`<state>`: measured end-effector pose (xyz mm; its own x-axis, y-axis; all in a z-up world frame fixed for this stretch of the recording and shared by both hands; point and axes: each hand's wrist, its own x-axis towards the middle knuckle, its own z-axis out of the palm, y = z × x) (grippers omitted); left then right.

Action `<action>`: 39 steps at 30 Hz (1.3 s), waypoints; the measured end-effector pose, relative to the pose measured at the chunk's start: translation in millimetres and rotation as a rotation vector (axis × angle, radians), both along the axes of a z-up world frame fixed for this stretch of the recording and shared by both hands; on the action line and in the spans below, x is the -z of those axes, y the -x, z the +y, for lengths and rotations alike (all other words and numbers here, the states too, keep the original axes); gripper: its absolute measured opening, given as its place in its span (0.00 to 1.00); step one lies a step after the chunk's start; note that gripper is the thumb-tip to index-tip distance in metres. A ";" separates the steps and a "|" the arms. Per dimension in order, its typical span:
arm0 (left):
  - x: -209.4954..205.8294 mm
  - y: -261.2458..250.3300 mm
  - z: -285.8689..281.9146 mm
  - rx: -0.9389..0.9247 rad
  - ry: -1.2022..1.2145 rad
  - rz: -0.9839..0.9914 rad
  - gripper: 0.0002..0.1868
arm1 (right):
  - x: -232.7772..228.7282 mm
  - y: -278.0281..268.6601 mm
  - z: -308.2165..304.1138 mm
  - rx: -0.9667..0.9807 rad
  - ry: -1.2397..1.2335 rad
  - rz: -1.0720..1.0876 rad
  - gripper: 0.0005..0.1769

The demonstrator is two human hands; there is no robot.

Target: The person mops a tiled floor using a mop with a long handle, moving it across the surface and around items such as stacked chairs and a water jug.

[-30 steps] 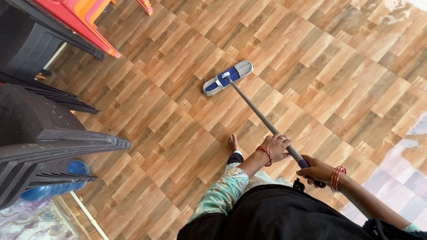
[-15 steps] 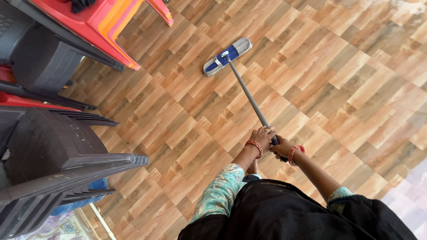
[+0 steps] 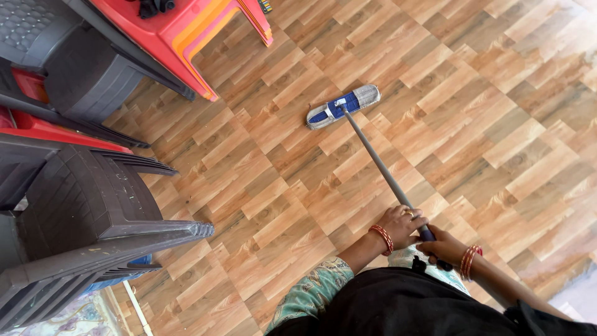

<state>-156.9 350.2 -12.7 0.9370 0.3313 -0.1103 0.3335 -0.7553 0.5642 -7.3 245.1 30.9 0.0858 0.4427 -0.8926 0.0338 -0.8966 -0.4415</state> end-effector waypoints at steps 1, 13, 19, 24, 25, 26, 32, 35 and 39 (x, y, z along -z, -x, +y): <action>4.4 0.7 3.1 -0.009 -0.040 -0.029 0.28 | -0.9 -2.7 7.5 -0.016 0.003 -0.003 0.31; 18.4 -40.7 135.6 -0.560 0.414 -0.034 0.27 | 62.5 -64.3 213.6 0.013 -0.186 0.031 0.19; 66.9 -62.9 185.8 -1.010 0.751 -0.349 0.30 | 79.3 -49.9 327.2 0.226 -0.200 0.152 0.13; 87.7 -51.3 203.7 -1.084 0.613 -0.394 0.30 | 118.7 -32.1 359.2 0.162 -0.159 0.175 0.19; 87.1 -47.3 200.7 -1.059 0.587 -0.395 0.30 | 128.3 -31.5 356.1 0.147 -0.149 0.171 0.21; 83.6 -46.4 200.0 -1.034 0.561 -0.396 0.30 | 136.3 -31.0 353.9 0.133 -0.138 0.167 0.23; 28.6 -31.7 180.1 -1.146 0.906 0.078 0.42 | 160.8 -6.2 338.7 -0.140 -0.026 0.045 0.29; 30.9 -37.9 185.0 -1.153 0.508 -0.014 0.35 | 164.0 4.6 353.6 -0.162 -0.096 0.148 0.33; 31.5 -52.7 209.2 -1.249 0.576 -0.073 0.38 | 164.6 1.7 380.6 -0.240 -0.175 0.063 0.33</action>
<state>-104.2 559.4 -44.1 0.0632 0.8740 -0.4817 0.5674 0.3656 0.7378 -9.0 625.7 -133.8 -0.0928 0.5911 -0.8013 0.2034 -0.7765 -0.5964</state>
